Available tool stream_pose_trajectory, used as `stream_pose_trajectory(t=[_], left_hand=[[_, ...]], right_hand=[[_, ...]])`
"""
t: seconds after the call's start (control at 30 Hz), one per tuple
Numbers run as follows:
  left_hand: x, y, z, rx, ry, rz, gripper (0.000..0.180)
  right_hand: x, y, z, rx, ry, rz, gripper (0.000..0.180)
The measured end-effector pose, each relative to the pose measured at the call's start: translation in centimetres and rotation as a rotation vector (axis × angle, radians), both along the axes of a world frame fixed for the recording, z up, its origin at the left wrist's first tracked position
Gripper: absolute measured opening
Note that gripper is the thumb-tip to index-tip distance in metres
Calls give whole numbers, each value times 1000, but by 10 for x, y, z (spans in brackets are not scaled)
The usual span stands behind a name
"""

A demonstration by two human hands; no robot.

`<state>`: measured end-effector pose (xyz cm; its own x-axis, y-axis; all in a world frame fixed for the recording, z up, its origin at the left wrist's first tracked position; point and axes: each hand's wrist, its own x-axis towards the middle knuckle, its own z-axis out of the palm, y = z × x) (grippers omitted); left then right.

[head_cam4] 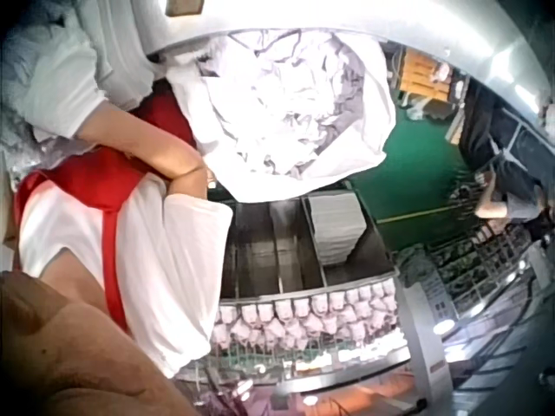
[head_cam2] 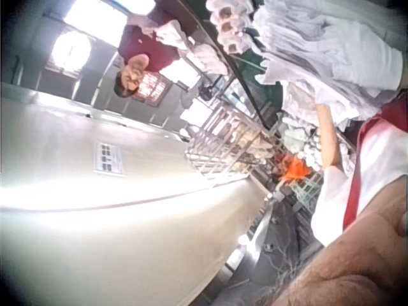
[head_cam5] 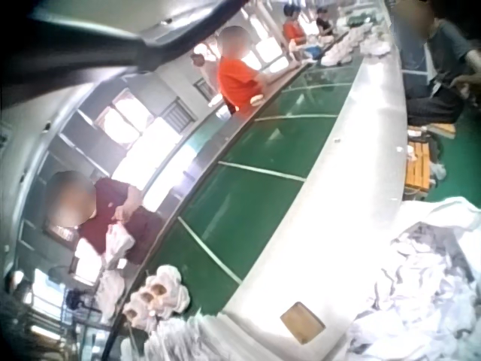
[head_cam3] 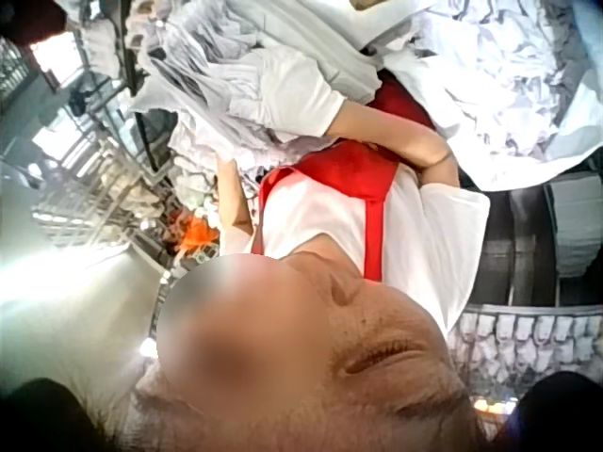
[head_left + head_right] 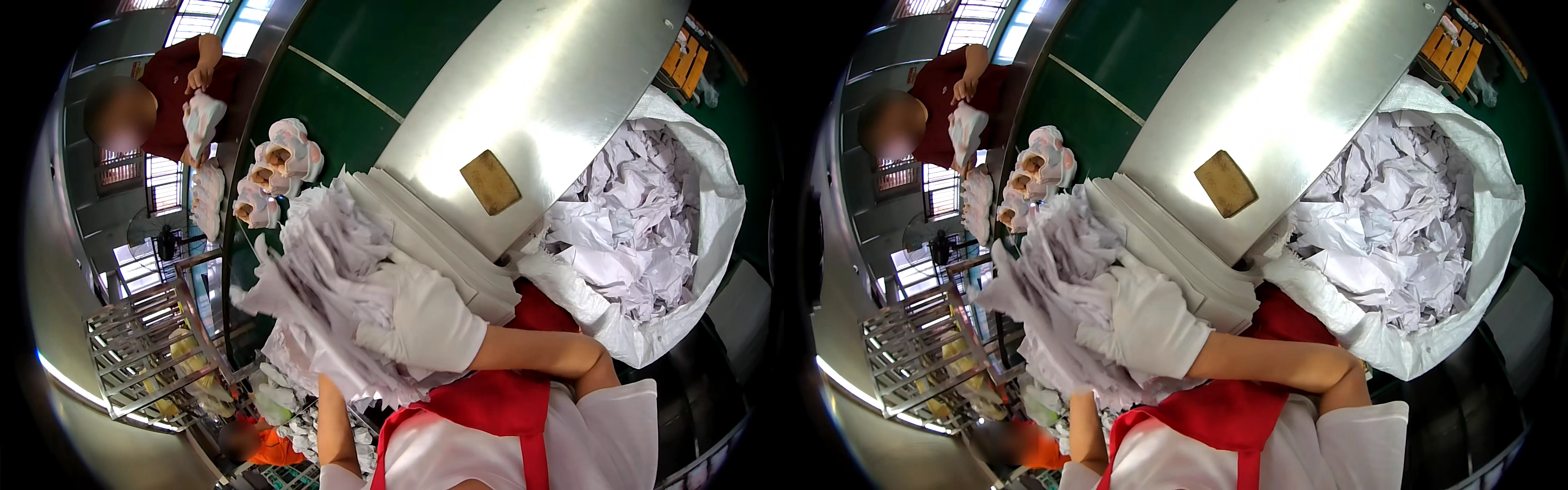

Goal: The person takes white tissue paper from a stack and wraps pairs of white shoes on a conveyor belt. They fold the paper around the shoes and place the wrapped pairs back onto the moving belt.

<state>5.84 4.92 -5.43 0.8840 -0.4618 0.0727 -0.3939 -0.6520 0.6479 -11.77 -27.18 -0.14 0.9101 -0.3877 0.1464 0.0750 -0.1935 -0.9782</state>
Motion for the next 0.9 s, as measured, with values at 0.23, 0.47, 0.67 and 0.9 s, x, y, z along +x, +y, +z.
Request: stream_pose_trajectory(t=[0.23, 0.47, 0.67, 0.9], left_hand=[[-3, 5, 7, 3, -3, 8, 67], [-5, 4, -4, -2, 18, -13, 72], [-29, -34, 23, 102, -139, -140, 77], [-39, -63, 61, 360, -364, -351, 80]], right_hand=[[-2, 18, 15, 749, -118, 106, 99], [31, -12, -22, 585, 51, 151, 94], [72, -50, -2, 247, 450, 313, 59], [101, -59, -23, -371, 192, 557, 42]])
